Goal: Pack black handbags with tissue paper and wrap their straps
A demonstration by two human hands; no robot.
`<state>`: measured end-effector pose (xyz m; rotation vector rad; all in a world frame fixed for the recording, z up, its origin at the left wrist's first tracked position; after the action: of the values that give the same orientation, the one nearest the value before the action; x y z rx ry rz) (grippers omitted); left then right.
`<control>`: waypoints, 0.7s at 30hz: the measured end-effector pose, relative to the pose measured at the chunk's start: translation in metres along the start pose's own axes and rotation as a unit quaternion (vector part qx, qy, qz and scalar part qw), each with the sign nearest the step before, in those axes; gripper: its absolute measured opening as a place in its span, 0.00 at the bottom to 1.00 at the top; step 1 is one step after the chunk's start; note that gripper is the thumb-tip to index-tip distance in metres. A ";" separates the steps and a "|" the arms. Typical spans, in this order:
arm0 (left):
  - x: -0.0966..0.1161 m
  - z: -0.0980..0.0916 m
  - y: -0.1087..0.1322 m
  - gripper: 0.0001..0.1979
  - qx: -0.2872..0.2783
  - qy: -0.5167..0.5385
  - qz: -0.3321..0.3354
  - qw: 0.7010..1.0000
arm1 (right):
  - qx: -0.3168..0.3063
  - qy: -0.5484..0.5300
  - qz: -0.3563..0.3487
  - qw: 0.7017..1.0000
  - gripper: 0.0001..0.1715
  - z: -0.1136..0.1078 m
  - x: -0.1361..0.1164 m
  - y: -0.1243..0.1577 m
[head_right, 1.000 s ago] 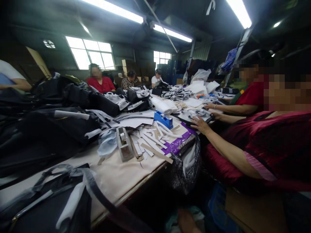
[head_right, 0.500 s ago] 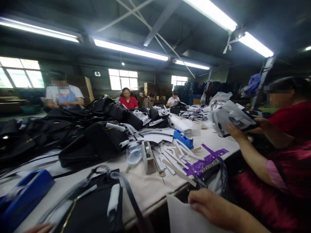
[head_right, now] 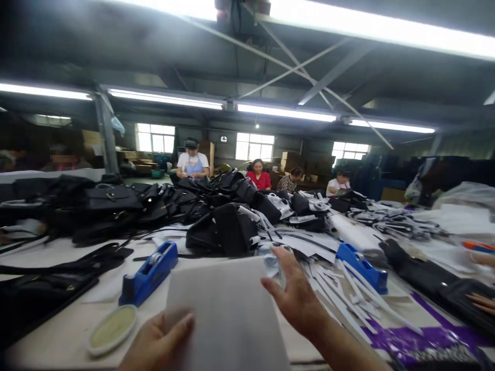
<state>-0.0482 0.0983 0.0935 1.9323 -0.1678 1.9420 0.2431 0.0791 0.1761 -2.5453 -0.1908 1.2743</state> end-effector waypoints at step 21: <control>0.004 -0.048 -0.026 0.12 0.089 -0.536 -0.003 0.840 | -0.256 -0.294 0.304 0.869 0.23 0.035 0.075 0.028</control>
<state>-0.0835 0.1396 0.0906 2.9095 -0.2767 0.6530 0.2595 0.0778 0.0904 -2.6258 0.2116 2.5357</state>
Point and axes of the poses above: each hand's wrist, its own y-axis away from the middle knuckle, its own z-axis out of the palm, x = y × z, the point moved 4 cm from there along -y, towards the middle knuckle, and after that the axes turned 8 degrees about -x, right-handed, at the moved point
